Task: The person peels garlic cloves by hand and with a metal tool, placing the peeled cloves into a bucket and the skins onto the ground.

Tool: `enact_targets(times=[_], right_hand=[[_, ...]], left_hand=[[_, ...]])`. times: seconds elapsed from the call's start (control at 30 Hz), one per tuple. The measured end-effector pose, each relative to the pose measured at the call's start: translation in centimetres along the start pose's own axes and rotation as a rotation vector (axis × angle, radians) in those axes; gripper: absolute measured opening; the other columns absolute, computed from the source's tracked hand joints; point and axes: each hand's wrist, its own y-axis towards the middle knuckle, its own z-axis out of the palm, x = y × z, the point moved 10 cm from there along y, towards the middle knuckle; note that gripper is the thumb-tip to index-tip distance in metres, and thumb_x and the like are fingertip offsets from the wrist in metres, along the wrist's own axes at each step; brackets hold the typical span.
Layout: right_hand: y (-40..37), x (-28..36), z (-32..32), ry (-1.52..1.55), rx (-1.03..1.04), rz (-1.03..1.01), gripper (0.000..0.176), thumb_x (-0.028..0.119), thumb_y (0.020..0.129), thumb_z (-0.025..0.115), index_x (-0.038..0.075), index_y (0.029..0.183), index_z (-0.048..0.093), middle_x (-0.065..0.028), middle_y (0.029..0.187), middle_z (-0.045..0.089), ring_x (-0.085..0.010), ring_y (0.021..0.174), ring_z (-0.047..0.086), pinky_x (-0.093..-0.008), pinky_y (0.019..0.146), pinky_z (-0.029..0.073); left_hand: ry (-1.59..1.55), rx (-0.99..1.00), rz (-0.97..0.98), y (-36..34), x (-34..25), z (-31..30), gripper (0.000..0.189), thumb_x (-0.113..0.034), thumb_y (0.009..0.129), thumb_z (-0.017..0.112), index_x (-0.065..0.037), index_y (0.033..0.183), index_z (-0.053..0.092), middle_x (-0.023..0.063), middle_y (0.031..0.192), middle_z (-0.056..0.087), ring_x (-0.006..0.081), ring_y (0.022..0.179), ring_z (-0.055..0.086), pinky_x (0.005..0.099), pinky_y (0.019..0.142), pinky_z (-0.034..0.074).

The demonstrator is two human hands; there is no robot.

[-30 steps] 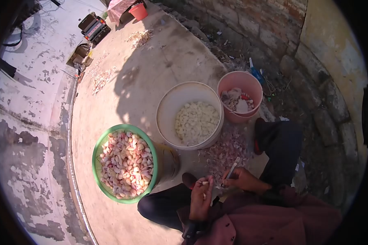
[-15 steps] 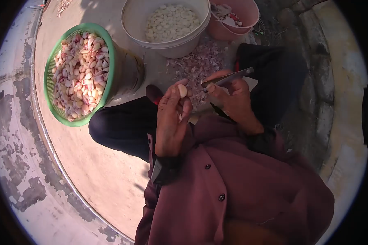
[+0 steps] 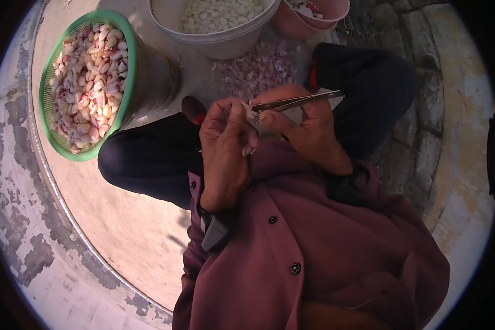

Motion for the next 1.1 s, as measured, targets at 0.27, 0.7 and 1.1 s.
enact_targets(times=[0.27, 0.7, 1.1], right_hand=[[-0.8, -3.5, -0.2, 0.511, -0.175, 0.239, 0.019, 0.015, 0.091, 0.068, 0.001, 0.103, 0.063, -0.0045, 0.088, 0.069, -0.0087, 0.081, 0.063, -0.0232, 0.074, 0.049], [-0.4, -2.6, -1.0, 0.409, -0.056, 0.265, 0.022, 0.014, 0.089, 0.069, 0.0, 0.104, 0.063, -0.0079, 0.098, 0.068, -0.0123, 0.091, 0.064, -0.0262, 0.082, 0.051], [0.2, 0.3, -1.5, 0.092, 0.046, 0.083, 0.018, 0.015, 0.087, 0.071, 0.001, 0.099, 0.067, -0.0054, 0.091, 0.067, -0.0111, 0.085, 0.063, -0.0245, 0.075, 0.05]], left_hand=[[0.304, -0.007, 0.139, -0.8, -1.9, 2.0, 0.01, -0.013, 0.097, 0.057, -0.005, 0.101, 0.053, 0.003, 0.077, 0.059, 0.001, 0.052, 0.045, 0.0156, 0.042, 0.029], [0.952, 0.03, 0.339, -1.2, -3.9, 2.8, 0.026, 0.0, 0.078, 0.073, 0.0, 0.102, 0.062, 0.0067, 0.084, 0.064, 0.0095, 0.06, 0.056, 0.0236, 0.055, 0.045], [1.107, 0.164, 0.541, -2.2, -5.3, 5.0, 0.031, 0.001, 0.075, 0.074, -0.001, 0.104, 0.064, 0.0093, 0.084, 0.062, 0.0157, 0.062, 0.058, 0.0267, 0.057, 0.046]])
